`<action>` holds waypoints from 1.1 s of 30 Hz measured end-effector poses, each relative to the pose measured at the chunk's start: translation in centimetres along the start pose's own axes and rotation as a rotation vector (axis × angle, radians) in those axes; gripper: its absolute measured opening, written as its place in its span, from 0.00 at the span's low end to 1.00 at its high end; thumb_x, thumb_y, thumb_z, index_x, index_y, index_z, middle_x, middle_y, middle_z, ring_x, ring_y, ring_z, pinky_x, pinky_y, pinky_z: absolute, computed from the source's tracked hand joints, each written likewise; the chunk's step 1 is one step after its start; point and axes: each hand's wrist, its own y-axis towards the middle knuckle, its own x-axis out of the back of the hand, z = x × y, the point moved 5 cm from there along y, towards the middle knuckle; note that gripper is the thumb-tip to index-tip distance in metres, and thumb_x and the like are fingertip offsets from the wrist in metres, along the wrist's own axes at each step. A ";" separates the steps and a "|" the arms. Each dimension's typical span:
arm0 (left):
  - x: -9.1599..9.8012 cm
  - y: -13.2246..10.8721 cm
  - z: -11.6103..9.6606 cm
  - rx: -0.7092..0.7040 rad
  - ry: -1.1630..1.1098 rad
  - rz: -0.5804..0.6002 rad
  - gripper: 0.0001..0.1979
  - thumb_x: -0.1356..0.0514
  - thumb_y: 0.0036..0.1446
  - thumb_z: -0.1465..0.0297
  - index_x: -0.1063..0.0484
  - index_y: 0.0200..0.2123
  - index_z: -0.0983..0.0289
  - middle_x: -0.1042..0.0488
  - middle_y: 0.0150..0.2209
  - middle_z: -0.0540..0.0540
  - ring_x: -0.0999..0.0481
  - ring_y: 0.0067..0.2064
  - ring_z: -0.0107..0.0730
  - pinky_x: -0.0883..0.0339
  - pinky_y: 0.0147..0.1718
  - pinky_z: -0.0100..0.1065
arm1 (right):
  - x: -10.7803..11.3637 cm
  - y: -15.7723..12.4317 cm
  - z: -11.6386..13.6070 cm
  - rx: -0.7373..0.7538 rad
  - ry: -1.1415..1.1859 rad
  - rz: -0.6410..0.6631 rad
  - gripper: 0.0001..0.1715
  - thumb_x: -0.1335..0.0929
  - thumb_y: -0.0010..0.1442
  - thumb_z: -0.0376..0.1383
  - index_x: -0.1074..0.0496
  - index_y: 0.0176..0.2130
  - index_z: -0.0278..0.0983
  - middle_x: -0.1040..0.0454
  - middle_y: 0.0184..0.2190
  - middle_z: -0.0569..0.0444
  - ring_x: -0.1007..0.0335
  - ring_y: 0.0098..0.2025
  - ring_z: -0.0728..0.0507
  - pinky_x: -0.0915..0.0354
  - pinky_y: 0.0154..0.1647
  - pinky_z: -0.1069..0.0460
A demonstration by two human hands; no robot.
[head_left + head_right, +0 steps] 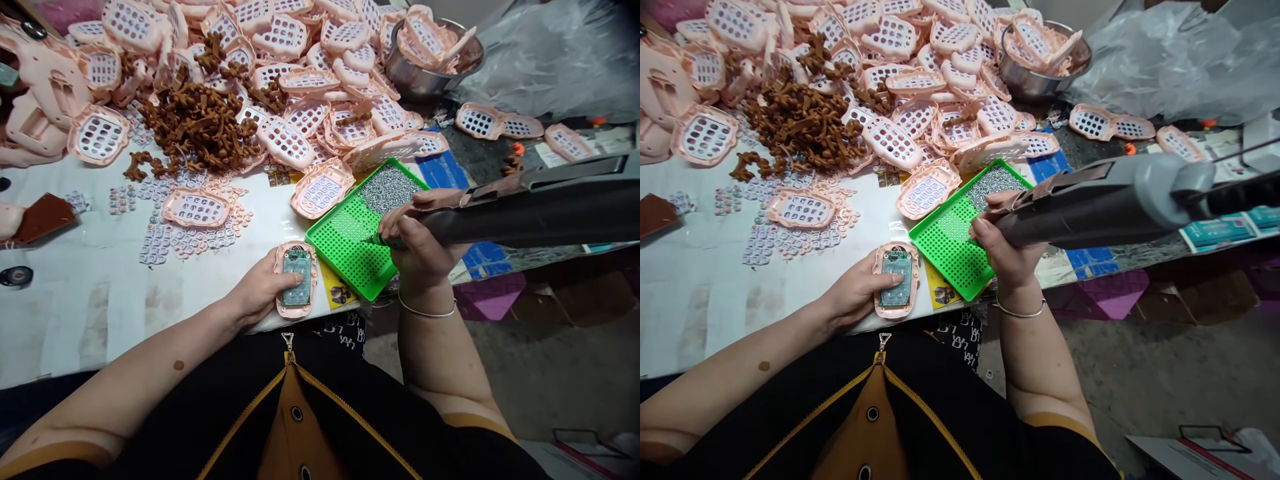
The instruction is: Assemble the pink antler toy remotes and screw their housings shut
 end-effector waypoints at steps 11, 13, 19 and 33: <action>-0.8 -0.2 -0.6 -0.033 -0.030 -0.061 0.27 0.33 0.41 0.80 0.33 0.47 0.65 0.24 0.37 0.55 0.23 0.37 0.36 0.28 0.40 0.41 | -0.9 -0.4 6.2 0.141 0.321 -0.037 0.05 0.28 0.53 0.41 0.28 0.30 0.43 0.43 0.16 0.62 0.45 0.15 0.50 0.40 0.15 0.50; -0.9 0.0 -0.6 -0.044 -0.025 -0.053 0.26 0.33 0.41 0.80 0.33 0.46 0.65 0.25 0.36 0.54 0.23 0.36 0.36 0.28 0.39 0.40 | -1.2 -1.5 7.3 0.125 0.429 0.041 0.08 0.29 0.54 0.37 0.26 0.37 0.42 0.39 0.17 0.62 0.41 0.16 0.49 0.37 0.16 0.50; -1.1 0.5 -0.8 -0.105 -0.009 0.005 0.25 0.34 0.42 0.80 0.33 0.46 0.65 0.24 0.35 0.54 0.24 0.34 0.34 0.29 0.38 0.38 | -3.3 -4.7 7.8 -0.020 0.537 0.327 0.20 0.28 0.54 0.33 0.27 0.48 0.41 0.31 0.21 0.59 0.32 0.21 0.46 0.31 0.22 0.47; -1.4 0.9 -0.9 -0.136 -0.006 0.066 0.23 0.36 0.43 0.80 0.32 0.45 0.66 0.25 0.33 0.54 0.25 0.34 0.34 0.30 0.39 0.38 | -4.2 -5.7 6.8 -0.064 0.614 0.315 0.20 0.28 0.55 0.32 0.27 0.49 0.42 0.31 0.23 0.60 0.34 0.23 0.48 0.33 0.26 0.48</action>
